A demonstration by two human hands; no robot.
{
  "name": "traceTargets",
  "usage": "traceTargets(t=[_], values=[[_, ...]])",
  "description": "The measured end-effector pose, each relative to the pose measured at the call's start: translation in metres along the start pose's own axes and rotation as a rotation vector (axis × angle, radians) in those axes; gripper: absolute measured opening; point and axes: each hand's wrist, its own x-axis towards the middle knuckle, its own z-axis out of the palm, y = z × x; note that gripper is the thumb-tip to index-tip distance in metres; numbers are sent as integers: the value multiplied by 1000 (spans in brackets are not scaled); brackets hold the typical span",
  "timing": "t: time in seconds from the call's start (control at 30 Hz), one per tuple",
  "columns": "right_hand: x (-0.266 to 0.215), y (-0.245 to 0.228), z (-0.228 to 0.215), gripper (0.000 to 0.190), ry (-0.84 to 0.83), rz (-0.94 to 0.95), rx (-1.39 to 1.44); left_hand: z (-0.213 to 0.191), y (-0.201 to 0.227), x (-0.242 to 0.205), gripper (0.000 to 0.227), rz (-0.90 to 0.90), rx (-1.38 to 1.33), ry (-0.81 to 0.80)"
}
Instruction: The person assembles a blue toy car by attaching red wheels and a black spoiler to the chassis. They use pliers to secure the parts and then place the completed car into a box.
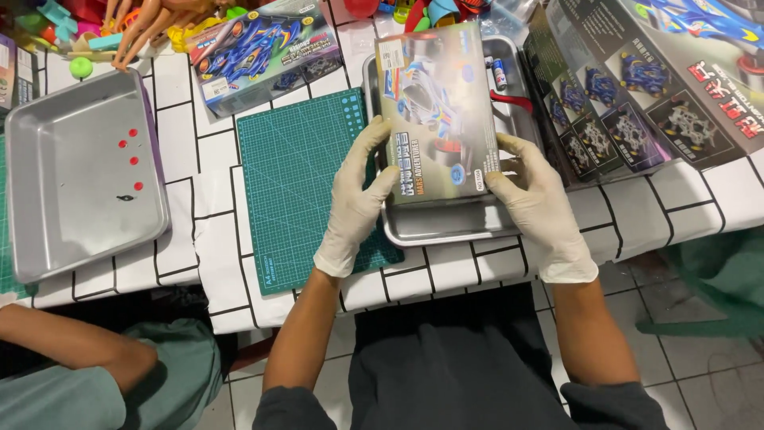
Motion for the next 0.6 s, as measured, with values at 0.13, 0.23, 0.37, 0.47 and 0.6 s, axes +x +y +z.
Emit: traceTargets(t=[0.13,0.23,0.37,0.47,0.6], values=[[-7,-12,-2,62,-5,2,147,6,23,-12,75,-22,-347,89],[-13,-27,18,64,-55,-8,217,-5,40,-35,85,-185,-526,267],[-11,-39,59,69,-197,49,256,-33,50,-68,72,-248,-469,454],[-17,-47,98,74,-308,70,190,-56,69,-86,61,-343,-260,688],[-30,-55,146,79,-396,36,145,-90,73,-109,55,-406,-323,926]])
